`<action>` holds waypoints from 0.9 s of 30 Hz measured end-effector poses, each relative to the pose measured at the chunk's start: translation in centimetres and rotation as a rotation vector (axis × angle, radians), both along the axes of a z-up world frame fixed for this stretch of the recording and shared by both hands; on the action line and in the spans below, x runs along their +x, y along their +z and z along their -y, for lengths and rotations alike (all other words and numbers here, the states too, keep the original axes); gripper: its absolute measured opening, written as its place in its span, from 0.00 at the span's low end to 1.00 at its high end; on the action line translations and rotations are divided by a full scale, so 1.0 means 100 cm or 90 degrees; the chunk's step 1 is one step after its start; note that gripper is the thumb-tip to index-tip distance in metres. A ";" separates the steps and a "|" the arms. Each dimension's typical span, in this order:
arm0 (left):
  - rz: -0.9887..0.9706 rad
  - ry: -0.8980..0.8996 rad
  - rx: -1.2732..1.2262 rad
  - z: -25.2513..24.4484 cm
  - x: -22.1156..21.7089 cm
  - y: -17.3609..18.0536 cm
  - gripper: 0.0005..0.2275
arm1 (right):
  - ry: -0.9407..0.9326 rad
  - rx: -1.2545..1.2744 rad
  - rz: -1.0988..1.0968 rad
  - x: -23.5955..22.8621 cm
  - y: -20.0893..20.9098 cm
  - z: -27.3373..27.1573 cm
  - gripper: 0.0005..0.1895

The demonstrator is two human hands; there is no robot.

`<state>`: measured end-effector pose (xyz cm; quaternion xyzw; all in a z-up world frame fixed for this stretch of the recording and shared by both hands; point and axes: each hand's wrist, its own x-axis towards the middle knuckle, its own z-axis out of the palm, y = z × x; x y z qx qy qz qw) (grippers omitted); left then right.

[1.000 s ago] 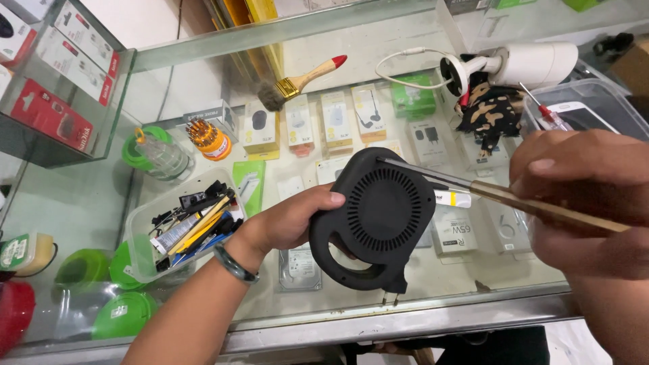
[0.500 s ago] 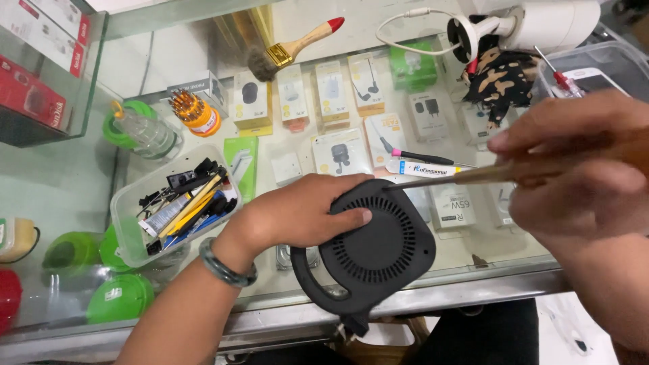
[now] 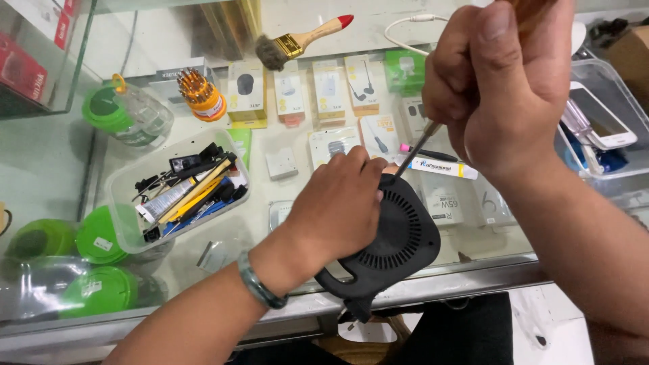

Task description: Reassembling a power strip by tightening screws with a screwdriver and cleaning it with a handheld blower.

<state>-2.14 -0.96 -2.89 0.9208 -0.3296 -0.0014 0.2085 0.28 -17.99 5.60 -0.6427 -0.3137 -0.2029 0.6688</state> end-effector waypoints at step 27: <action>0.041 -0.044 -0.106 0.019 0.002 -0.010 0.09 | 0.704 -0.170 -0.044 0.029 0.012 -0.016 0.23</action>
